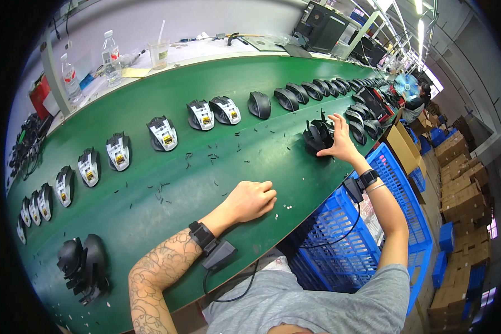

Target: Assemble the outer casing and components of computer mice on a production line.

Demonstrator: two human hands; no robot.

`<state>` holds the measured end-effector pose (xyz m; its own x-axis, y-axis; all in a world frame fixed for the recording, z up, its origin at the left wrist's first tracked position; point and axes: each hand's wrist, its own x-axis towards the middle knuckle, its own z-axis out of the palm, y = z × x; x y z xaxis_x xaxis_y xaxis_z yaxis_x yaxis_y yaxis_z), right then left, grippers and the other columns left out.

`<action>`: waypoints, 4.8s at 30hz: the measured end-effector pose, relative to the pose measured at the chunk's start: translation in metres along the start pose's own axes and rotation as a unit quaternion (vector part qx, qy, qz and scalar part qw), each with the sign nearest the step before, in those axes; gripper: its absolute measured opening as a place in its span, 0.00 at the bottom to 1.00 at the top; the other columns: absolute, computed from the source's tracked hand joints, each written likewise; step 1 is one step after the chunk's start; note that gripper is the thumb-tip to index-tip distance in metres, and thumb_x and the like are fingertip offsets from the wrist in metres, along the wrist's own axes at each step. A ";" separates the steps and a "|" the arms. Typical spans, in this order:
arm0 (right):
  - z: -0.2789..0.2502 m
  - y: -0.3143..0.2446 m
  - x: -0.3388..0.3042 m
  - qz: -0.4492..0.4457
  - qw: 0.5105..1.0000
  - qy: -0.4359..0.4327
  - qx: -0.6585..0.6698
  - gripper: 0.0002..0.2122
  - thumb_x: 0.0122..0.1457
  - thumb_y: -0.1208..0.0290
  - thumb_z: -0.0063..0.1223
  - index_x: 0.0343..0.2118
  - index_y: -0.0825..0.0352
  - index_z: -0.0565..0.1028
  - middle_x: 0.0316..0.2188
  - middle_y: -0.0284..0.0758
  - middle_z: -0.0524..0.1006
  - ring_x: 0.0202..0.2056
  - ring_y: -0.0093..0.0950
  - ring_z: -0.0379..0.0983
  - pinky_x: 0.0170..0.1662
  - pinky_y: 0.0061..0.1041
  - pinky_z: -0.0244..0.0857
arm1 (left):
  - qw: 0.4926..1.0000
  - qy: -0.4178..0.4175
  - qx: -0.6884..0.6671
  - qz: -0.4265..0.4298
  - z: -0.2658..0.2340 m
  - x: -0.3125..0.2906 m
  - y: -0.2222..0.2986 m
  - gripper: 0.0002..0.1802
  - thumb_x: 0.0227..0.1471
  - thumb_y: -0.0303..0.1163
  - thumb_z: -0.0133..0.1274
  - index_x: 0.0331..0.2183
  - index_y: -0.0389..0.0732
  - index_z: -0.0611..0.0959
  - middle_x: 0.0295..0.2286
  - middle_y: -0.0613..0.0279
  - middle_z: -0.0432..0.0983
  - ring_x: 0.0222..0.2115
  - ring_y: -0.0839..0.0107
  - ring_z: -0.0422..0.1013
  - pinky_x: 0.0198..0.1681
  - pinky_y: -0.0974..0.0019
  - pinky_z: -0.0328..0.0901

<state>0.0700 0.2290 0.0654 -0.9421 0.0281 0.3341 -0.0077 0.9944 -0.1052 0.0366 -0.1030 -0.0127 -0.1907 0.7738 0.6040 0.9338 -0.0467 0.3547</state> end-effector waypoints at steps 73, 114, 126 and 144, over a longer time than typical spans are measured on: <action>0.092 -0.188 0.096 -0.007 0.897 0.265 0.352 0.17 0.42 0.76 0.62 0.38 0.70 0.75 0.40 0.44 0.71 0.38 0.37 0.71 0.41 0.29 0.65 | 0.870 0.014 0.285 -0.402 -0.077 0.030 -0.170 0.35 0.43 0.58 0.49 0.50 0.50 0.70 0.51 0.55 0.62 0.55 0.47 0.52 0.56 0.38 0.42; 0.109 -0.195 0.097 -0.035 0.875 0.244 0.417 0.27 0.38 0.70 0.67 0.43 0.75 0.72 0.37 0.42 0.73 0.35 0.31 0.72 0.39 0.25 0.67 | 0.604 0.268 -0.662 -0.353 -0.076 0.037 -0.156 0.22 0.51 0.42 0.39 0.43 0.38 0.72 0.38 0.56 0.74 0.39 0.63 0.70 0.46 0.54 0.63; 0.104 -0.192 0.097 -0.040 0.886 0.207 0.414 0.28 0.36 0.70 0.67 0.45 0.71 0.72 0.39 0.42 0.72 0.39 0.35 0.71 0.43 0.28 0.65 | 0.781 0.309 -0.426 -0.335 -0.052 0.036 -0.143 0.21 0.57 0.40 0.44 0.49 0.41 0.62 0.39 0.63 0.68 0.37 0.76 0.66 0.39 0.72 0.63; 0.129 -0.200 0.096 0.192 0.382 -0.030 0.903 0.14 0.58 0.64 0.49 0.42 0.67 0.68 0.40 0.34 0.71 0.43 0.27 0.65 0.48 0.29 0.58 | 0.732 0.386 -0.441 -0.347 -0.074 0.051 -0.125 0.26 0.37 0.23 0.59 0.42 0.41 0.69 0.35 0.62 0.71 0.37 0.67 0.70 0.42 0.63 0.66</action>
<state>-0.0623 0.0201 -0.0022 -0.9957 0.0796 -0.0471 -0.0323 -0.7763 -0.6295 -0.1127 -0.1047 0.0267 -0.9588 0.2329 0.1625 0.0368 -0.4655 0.8843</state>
